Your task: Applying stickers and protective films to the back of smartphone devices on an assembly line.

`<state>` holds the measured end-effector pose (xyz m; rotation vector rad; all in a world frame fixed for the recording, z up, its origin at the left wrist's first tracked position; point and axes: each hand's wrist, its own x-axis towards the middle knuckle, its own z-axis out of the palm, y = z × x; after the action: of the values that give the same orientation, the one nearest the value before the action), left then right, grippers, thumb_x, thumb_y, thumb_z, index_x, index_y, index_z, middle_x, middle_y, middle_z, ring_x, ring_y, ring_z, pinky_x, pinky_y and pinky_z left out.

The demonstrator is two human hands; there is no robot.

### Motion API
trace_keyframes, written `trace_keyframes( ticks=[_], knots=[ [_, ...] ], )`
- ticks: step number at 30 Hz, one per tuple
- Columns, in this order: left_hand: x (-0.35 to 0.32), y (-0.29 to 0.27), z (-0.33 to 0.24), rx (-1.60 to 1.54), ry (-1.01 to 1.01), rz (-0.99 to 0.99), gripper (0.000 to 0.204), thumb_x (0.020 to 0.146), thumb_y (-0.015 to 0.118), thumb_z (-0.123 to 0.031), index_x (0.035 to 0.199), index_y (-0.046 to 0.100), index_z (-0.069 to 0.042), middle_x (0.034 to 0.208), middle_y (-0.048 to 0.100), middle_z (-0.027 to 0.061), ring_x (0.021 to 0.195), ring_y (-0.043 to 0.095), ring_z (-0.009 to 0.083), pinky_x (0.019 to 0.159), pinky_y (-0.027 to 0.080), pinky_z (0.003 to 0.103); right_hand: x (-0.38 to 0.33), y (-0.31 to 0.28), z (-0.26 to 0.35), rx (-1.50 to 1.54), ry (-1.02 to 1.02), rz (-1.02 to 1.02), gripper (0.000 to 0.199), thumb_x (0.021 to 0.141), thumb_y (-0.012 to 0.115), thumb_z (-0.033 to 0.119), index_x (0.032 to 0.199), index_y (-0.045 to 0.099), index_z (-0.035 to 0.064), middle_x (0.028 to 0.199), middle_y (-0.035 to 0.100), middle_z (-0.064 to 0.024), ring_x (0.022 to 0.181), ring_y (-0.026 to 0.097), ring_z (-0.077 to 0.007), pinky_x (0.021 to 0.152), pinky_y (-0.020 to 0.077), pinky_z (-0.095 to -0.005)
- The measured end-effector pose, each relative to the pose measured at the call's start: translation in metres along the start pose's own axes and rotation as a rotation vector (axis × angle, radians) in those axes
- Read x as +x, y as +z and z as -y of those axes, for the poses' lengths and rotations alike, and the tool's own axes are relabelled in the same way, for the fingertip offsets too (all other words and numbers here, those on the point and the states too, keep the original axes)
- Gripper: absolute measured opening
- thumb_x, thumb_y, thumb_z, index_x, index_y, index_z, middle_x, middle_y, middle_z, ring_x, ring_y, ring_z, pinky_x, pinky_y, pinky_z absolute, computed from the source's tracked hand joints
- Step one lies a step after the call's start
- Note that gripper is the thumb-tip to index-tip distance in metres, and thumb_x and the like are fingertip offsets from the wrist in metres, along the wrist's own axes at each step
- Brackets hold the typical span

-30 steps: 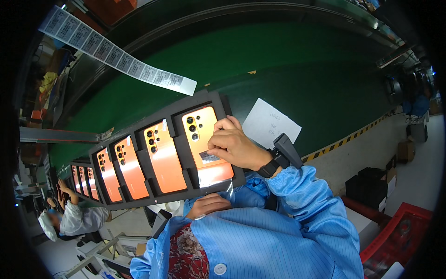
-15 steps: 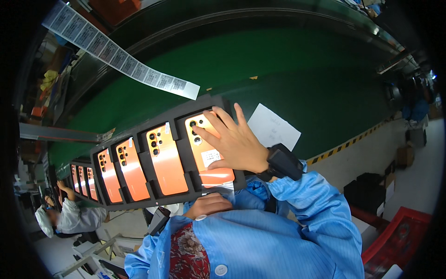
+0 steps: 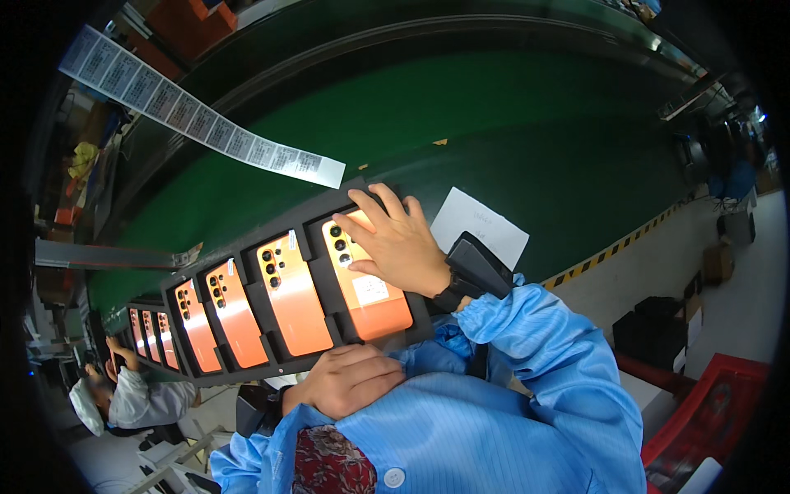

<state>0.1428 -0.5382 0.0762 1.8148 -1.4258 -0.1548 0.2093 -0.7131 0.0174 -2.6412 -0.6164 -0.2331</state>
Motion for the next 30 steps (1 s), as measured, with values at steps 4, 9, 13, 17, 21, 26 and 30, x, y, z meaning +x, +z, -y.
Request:
trace_keyframes(
  ticks=[4,9,13,17,21,26,30],
  knots=[
    [0.012,-0.016,0.014,0.014,-0.021,-0.025,0.027,0.061,0.062,-0.004,0.088,0.061,0.001,0.085,0.061,0.0127,0.076,0.059,0.0265,0.066,0.046,0.035,0.003,0.002,-0.02,0.1,-0.053,-0.059,0.055,0.071,0.07,0.029,0.12,0.052,0.0108,0.129,0.039,-0.014,0.119,0.033,-0.0349,0.094,0.033,-0.0445],
    [0.032,-0.024,0.067,0.118,-0.215,-0.26,0.025,0.068,0.059,0.006,0.091,0.058,-0.005,0.083,0.061,0.0071,0.078,0.056,0.0263,0.073,0.041,0.035,0.026,-0.021,-0.077,0.527,0.249,-0.304,0.039,0.081,0.062,0.018,0.118,0.054,0.0068,0.119,0.051,-0.0126,0.111,0.049,-0.0239,0.092,0.0394,-0.0351],
    [0.03,-0.013,0.1,0.19,-0.34,-0.278,0.037,0.069,0.058,0.004,0.105,0.054,-0.004,0.083,0.058,0.0084,0.081,0.054,0.0286,0.079,0.04,0.036,0.074,-0.009,-0.098,0.675,0.318,-0.197,0.042,0.082,0.062,0.019,0.121,0.052,0.0055,0.122,0.051,-0.0126,0.11,0.051,-0.022,0.093,0.0395,-0.0338],
    [0.031,-0.001,0.099,0.383,-0.421,-0.285,0.06,0.068,0.059,0.001,0.126,0.041,0.0,0.114,0.05,0.0192,0.105,0.048,0.0338,0.09,0.037,0.039,0.119,0.028,-0.102,0.898,0.379,0.084,0.065,0.077,0.067,0.022,0.132,0.038,0.0025,0.128,0.045,-0.0196,0.119,0.043,-0.0269,0.095,0.0383,-0.0332],
    [0.022,0.002,0.093,0.36,-0.551,-0.411,0.064,0.072,0.061,0.001,0.131,0.035,0.0,0.122,0.046,0.02,0.112,0.046,0.0344,0.093,0.038,0.039,0.151,0.029,-0.088,0.989,0.546,0.421,0.075,0.075,0.062,0.015,0.14,0.025,0.0062,0.133,0.037,-0.0203,0.124,0.036,-0.0266,0.088,0.0423,-0.0356],
    [0.007,-0.007,0.096,0.018,-0.705,-0.764,0.07,0.075,0.064,0.002,0.135,0.029,-0.002,0.127,0.044,0.016,0.114,0.048,0.0233,0.089,0.044,0.032,0.165,0.032,-0.091,1.179,0.272,0.474,0.059,0.076,0.061,0.003,0.13,0.037,-0.0002,0.082,0.064,-0.0064,0.077,0.061,-0.0116,0.071,0.0475,-0.0236],
    [-0.002,-0.033,0.095,-0.629,-0.8,-1.107,0.051,0.087,0.056,-0.011,0.131,0.034,0.002,0.126,0.045,0.0141,0.114,0.048,0.0215,0.093,0.042,0.033,0.141,-0.005,-0.041,1.411,0.261,0.246,0.035,0.079,0.06,-0.002,0.111,0.045,0.0013,0.082,0.063,-0.0056,0.076,0.061,-0.0109,0.07,0.0485,-0.023]
  ],
)
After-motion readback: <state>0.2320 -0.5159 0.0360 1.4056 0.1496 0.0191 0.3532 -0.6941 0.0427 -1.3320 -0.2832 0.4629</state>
